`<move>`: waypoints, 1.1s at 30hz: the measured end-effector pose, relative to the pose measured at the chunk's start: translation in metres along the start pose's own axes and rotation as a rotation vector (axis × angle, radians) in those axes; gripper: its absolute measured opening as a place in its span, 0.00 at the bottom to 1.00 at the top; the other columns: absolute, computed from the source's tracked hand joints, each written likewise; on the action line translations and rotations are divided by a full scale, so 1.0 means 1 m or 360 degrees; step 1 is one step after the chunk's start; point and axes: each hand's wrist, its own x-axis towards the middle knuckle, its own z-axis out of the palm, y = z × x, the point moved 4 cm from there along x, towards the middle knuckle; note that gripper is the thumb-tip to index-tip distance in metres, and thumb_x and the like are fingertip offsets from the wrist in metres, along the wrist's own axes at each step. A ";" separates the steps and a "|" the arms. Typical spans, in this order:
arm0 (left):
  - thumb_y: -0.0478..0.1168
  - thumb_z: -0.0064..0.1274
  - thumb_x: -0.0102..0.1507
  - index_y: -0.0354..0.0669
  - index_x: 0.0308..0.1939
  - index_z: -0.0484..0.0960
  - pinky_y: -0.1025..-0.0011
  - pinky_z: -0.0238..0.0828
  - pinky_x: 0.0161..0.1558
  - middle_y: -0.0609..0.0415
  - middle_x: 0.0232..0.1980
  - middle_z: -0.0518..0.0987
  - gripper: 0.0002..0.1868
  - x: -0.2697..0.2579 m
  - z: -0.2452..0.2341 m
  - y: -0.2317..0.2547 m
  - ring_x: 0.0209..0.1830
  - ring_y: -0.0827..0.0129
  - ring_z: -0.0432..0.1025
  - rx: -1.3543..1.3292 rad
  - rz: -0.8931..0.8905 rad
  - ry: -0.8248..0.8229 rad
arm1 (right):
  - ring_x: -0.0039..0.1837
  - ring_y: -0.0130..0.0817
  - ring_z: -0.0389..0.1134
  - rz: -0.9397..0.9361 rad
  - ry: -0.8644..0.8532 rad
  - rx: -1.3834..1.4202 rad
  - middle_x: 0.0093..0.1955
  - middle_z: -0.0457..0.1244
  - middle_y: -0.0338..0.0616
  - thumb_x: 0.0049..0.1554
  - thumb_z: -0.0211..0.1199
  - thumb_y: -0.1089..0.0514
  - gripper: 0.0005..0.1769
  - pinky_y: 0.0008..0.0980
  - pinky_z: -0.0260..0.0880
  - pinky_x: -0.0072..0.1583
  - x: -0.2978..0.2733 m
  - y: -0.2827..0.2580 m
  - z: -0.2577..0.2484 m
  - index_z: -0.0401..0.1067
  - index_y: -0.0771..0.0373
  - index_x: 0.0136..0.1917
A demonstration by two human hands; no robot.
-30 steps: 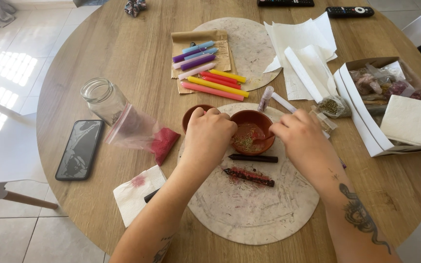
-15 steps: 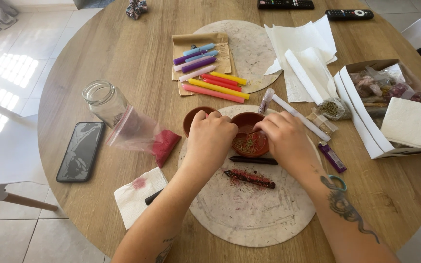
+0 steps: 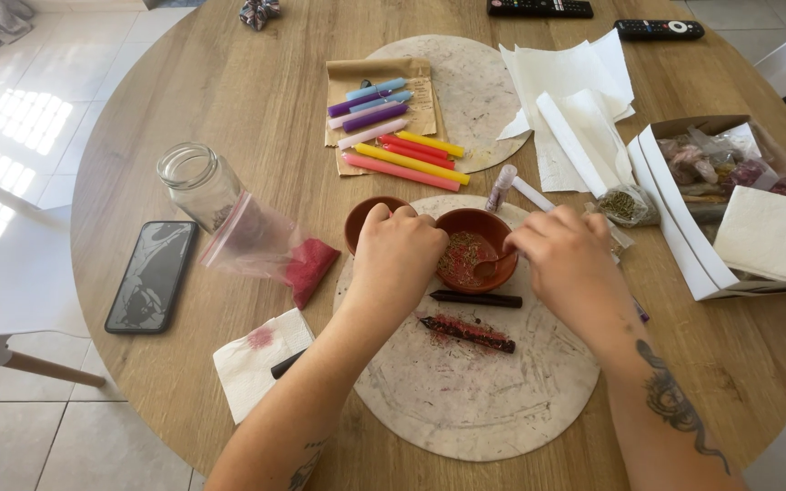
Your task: Melting wax from a candle onto a stick and applying herbs using a spoon and scissors
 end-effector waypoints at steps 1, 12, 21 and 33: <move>0.31 0.54 0.45 0.52 0.22 0.81 0.68 0.50 0.33 0.61 0.25 0.76 0.09 0.000 0.000 0.000 0.30 0.65 0.67 -0.0003 0.0005 -0.0001 | 0.53 0.29 0.60 0.0028 -0.0036 0.0023 0.43 0.61 0.27 0.55 0.52 0.55 0.06 0.34 0.56 0.54 -0.001 -0.002 0.005 0.69 0.46 0.43; 0.30 0.55 0.44 0.51 0.23 0.82 0.68 0.51 0.33 0.60 0.25 0.76 0.09 0.003 -0.005 -0.001 0.30 0.64 0.68 -0.0024 0.0010 -0.0029 | 0.49 0.33 0.63 0.0131 0.0284 0.0065 0.43 0.61 0.33 0.55 0.55 0.56 0.08 0.33 0.62 0.48 0.008 -0.006 0.026 0.71 0.50 0.48; 0.30 0.55 0.45 0.51 0.23 0.82 0.68 0.52 0.32 0.60 0.25 0.76 0.09 0.001 -0.008 -0.001 0.30 0.64 0.69 -0.0045 0.0001 -0.0049 | 0.51 0.30 0.62 0.0072 0.0271 0.0109 0.43 0.61 0.29 0.55 0.54 0.52 0.07 0.33 0.59 0.50 0.008 -0.006 0.041 0.71 0.45 0.47; 0.39 0.55 0.49 0.55 0.27 0.81 0.69 0.54 0.36 0.65 0.28 0.76 0.04 -0.002 -0.001 -0.005 0.35 0.67 0.70 -0.0010 0.0055 -0.0204 | 0.55 0.34 0.61 0.0502 0.0487 -0.0235 0.50 0.60 0.28 0.51 0.64 0.47 0.05 0.37 0.61 0.51 -0.011 0.108 0.039 0.73 0.43 0.42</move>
